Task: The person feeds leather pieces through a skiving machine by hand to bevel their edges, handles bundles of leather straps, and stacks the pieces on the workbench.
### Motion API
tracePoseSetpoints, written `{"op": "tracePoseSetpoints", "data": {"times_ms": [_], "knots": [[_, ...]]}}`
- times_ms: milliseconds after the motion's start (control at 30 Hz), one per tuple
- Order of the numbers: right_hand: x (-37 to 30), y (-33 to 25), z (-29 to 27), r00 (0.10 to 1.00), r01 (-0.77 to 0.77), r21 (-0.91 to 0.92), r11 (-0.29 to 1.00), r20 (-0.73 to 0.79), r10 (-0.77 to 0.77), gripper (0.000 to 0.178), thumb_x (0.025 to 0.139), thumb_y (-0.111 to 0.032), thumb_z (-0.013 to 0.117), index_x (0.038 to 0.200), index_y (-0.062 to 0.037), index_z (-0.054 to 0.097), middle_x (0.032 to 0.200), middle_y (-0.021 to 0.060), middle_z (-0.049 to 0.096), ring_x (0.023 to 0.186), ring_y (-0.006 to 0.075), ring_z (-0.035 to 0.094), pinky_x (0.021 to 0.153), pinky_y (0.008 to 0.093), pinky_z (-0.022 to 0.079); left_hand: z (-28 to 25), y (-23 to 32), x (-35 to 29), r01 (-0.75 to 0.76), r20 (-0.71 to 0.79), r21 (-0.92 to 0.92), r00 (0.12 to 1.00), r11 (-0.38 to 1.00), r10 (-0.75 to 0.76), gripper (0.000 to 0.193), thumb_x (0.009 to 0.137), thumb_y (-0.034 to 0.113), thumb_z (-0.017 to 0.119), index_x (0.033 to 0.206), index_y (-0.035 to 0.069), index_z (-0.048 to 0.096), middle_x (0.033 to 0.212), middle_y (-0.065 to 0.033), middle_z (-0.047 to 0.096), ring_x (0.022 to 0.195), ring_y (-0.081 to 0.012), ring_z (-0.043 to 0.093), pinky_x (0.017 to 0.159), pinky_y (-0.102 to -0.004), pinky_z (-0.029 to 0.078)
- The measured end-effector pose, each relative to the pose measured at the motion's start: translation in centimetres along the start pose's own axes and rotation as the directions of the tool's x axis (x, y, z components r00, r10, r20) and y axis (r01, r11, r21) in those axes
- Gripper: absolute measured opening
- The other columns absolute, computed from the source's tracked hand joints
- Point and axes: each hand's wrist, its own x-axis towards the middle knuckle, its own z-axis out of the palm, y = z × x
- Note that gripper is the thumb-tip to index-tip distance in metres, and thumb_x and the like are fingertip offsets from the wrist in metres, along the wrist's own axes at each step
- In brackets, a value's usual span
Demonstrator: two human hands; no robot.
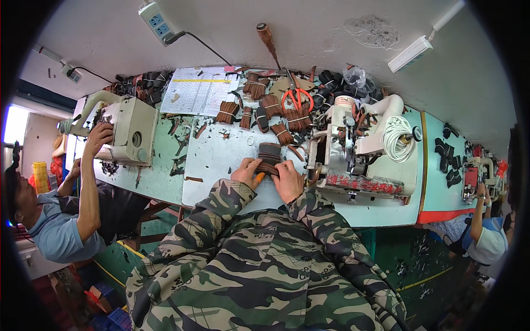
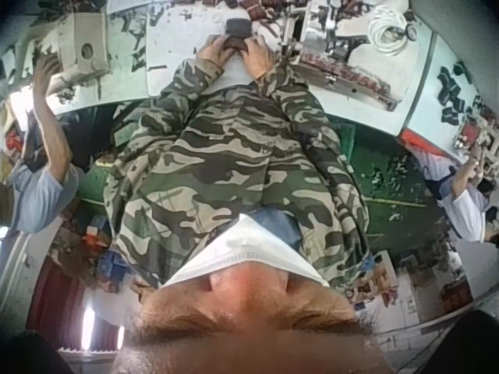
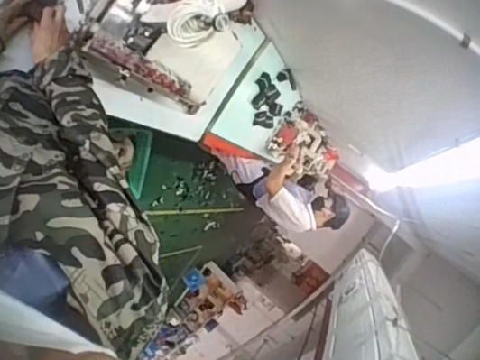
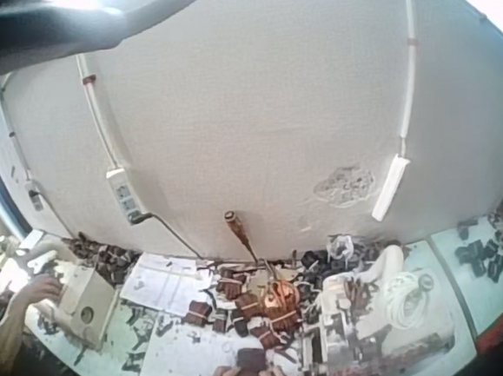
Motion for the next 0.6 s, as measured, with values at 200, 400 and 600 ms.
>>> {"op": "tracePoseSetpoints", "data": {"times_ms": [200, 400, 600], "knots": [[0.0, -0.9, -0.1, 0.990, -0.040, -0.008, 0.999, 0.132, 0.041, 0.038, 0.075, -0.019, 0.070, 0.108, -0.0087, 0.055, 0.104, 0.0097, 0.050, 0.085, 0.0334, 0.059, 0.071, 0.0434, 0.049, -0.1, 0.4, -0.8, -0.100, -0.052, -0.043, 0.994, 0.994, 0.098, 0.046, 0.073, 0.012, 0.072, 0.116, 0.011, 0.056, 0.102, -0.0054, 0.057, 0.060, -0.0173, 0.058, 0.056, -0.0303, 0.049], [-0.3, -1.3, -0.2, 0.997, -0.062, 0.102, 0.993, 0.041, 0.058, 0.034, 0.074, -0.017, 0.070, 0.104, -0.0068, 0.058, 0.096, 0.0126, 0.054, 0.085, 0.0330, 0.059, 0.071, 0.0411, 0.048, 0.0, -0.2, -2.4, 0.487, 0.245, -0.486, 0.873, 0.725, -0.423, 0.021, 0.082, 0.009, 0.066, 0.098, 0.000, 0.056, 0.080, -0.0104, 0.064, 0.056, -0.0120, 0.060, 0.049, -0.0241, 0.046], [-1.1, -2.2, -0.5, 0.993, 0.093, 0.266, 0.959, -0.094, -0.070, 0.037, 0.072, -0.014, 0.071, 0.103, 0.0000, 0.060, 0.090, 0.0139, 0.056, 0.078, 0.0299, 0.059, 0.068, 0.0352, 0.048, 0.0, 3.0, -1.1, 0.370, 0.143, -0.726, 0.906, 0.580, -0.399, 0.012, 0.080, -0.002, 0.064, 0.084, -0.002, 0.054, 0.071, -0.0031, 0.057, 0.065, -0.0077, 0.057, 0.054, -0.0206, 0.047]]}}
